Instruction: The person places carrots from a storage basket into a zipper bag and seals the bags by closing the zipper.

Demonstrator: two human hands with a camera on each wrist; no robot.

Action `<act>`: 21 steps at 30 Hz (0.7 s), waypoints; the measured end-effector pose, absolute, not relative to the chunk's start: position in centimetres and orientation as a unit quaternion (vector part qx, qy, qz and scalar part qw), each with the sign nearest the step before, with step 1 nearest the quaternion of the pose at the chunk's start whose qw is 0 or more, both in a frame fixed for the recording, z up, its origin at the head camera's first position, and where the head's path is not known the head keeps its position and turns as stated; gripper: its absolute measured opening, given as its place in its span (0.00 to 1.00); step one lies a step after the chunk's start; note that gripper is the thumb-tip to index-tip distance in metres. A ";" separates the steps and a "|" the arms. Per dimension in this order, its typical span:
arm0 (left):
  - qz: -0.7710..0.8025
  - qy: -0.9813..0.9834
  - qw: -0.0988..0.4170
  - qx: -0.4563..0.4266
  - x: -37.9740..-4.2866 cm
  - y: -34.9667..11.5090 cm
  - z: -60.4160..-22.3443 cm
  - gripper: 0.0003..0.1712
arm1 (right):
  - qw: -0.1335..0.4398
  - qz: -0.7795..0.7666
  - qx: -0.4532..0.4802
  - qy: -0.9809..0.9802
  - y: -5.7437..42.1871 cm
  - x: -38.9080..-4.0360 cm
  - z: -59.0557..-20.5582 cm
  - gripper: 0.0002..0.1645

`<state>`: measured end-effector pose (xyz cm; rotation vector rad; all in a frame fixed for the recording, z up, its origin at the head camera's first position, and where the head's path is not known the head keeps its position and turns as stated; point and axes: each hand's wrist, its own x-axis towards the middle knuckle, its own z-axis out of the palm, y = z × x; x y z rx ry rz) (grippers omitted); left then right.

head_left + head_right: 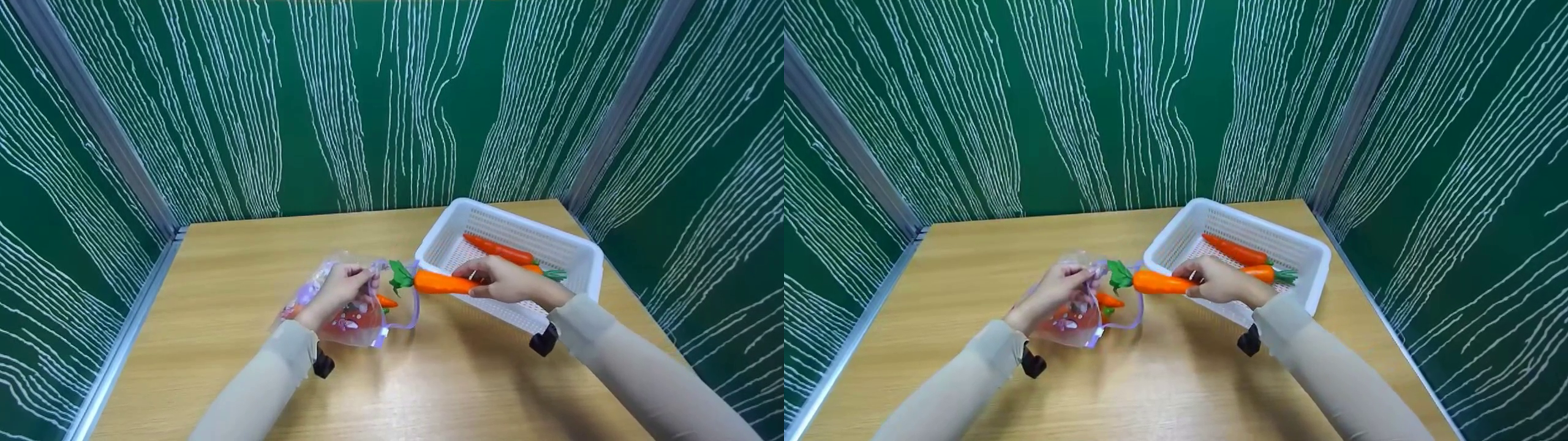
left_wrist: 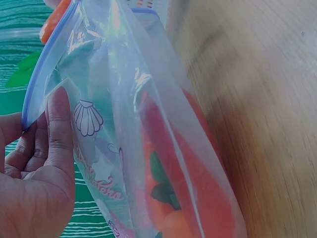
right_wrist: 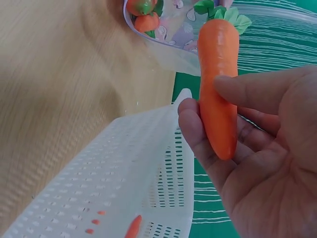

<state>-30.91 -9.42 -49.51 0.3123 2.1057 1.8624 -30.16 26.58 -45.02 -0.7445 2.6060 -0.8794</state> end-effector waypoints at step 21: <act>0.662 0.725 0.163 0.094 -31.0 -9.4 -49.7 0.17 | 0.183 -0.311 -0.242 0.901 24.2 -30.3 -46.8 0.23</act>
